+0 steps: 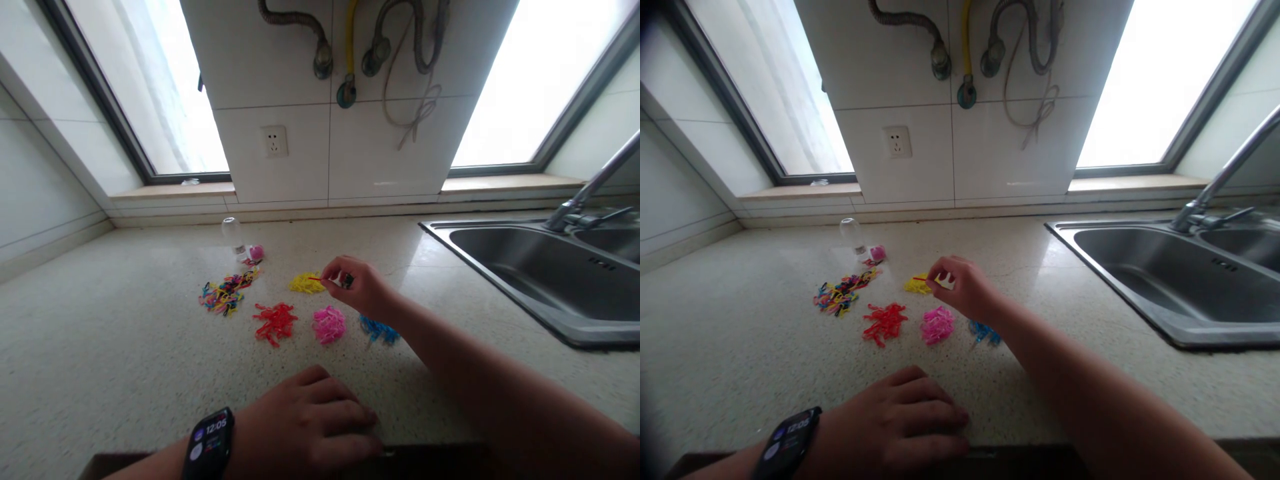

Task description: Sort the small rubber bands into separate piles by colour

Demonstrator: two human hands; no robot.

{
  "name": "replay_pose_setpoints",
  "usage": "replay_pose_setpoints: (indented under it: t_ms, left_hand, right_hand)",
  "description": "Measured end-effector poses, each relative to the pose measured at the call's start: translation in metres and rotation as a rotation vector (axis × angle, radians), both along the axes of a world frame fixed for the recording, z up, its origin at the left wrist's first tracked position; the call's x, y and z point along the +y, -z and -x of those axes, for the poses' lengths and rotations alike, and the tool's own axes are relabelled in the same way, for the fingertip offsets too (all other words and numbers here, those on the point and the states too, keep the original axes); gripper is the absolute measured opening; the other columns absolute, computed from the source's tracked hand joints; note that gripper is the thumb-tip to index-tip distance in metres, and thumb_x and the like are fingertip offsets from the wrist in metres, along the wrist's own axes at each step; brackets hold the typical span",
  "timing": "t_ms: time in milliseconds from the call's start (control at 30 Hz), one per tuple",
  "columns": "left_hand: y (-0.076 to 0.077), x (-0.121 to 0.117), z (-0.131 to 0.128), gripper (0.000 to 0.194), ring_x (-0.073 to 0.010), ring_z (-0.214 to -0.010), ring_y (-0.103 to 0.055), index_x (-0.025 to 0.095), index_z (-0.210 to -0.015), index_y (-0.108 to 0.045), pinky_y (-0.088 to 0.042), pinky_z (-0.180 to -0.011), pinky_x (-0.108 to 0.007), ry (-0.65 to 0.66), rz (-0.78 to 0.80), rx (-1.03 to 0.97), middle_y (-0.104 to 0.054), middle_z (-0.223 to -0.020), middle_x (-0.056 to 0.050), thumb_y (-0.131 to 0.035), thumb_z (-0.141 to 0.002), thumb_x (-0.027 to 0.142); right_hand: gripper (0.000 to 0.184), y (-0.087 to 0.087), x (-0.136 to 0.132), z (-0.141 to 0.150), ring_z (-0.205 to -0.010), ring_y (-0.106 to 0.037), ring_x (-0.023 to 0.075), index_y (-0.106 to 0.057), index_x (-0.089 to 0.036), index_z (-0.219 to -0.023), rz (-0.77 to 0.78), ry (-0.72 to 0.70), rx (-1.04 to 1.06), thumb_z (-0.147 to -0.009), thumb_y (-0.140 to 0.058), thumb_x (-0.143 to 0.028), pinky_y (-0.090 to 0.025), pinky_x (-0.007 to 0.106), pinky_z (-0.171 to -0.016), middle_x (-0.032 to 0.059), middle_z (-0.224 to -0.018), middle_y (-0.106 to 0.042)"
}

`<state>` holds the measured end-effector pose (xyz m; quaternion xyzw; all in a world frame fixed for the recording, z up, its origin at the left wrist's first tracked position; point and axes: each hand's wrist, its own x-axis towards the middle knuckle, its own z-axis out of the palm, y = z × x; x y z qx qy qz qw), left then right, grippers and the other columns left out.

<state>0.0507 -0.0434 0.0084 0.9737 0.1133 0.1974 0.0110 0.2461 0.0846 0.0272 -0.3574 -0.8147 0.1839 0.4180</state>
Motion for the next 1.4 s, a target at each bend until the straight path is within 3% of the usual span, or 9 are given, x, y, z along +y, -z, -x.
replay_pose_setpoints:
  t_ms: [200,433,800,1033,1400]
  left_hand:
    - [0.0024,-0.0009,0.0007,0.020,-0.0140,-0.106,-0.064,0.024,-0.120,-0.065,-0.047,-0.085,-0.032,0.009,0.004,-0.010,-0.071,-0.126,0.003,-0.054,-0.104,0.029]
    - [0.0046,-0.0008,0.0025,0.022,-0.0132,-0.107,-0.063,0.024,-0.123,-0.065,-0.048,-0.085,-0.033,0.004,0.001,0.008,-0.070,-0.127,0.004,-0.054,-0.104,0.030]
    - [0.0072,0.0011,0.0017,0.021,-0.0130,-0.105,-0.062,0.024,-0.122,-0.065,-0.046,-0.084,-0.032,0.010,-0.043,0.008,-0.070,-0.127,0.004,-0.056,-0.103,0.029]
    - [0.0088,0.0043,0.0037,0.025,-0.0138,-0.107,-0.061,0.025,-0.125,-0.065,-0.044,-0.086,-0.031,0.026,-0.074,0.020,-0.068,-0.132,0.006,-0.049,-0.107,0.032]
    - [0.0029,0.0012,0.0031,0.023,-0.0133,-0.107,-0.062,0.025,-0.123,-0.066,-0.046,-0.085,-0.031,0.007,-0.082,0.053,-0.067,-0.131,0.003,-0.056,-0.103,0.033]
  right_hand:
    - [0.002,-0.0014,0.0003,-0.0014,-0.077,-0.058,0.0142,-0.067,-0.021,-0.085,-0.013,-0.082,0.015,-0.084,-0.065,-0.021,-0.047,0.029,-0.072,0.0022,-0.085,-0.066]
    - [0.004,0.0006,0.0015,-0.0022,-0.071,-0.053,0.0123,-0.064,-0.021,-0.085,0.000,-0.106,-0.006,-0.082,-0.064,-0.017,-0.043,0.026,-0.064,0.0001,-0.081,-0.062]
    - [0.010,0.0001,0.0022,-0.0011,-0.072,-0.054,0.0109,-0.065,-0.020,-0.094,-0.096,-0.199,0.054,-0.093,-0.058,-0.013,-0.045,0.025,-0.064,0.0019,-0.090,-0.061]
    - [0.018,0.0030,0.0016,0.0006,-0.079,-0.057,0.0128,-0.063,-0.021,-0.094,-0.141,-0.207,0.041,-0.095,-0.050,-0.008,-0.045,0.029,-0.071,0.0028,-0.091,-0.061]
    - [0.015,0.0062,0.0011,0.0012,-0.081,-0.055,0.0139,-0.053,-0.022,-0.091,-0.174,-0.210,0.038,-0.096,-0.048,-0.009,-0.044,0.030,-0.073,0.0017,-0.091,-0.056]
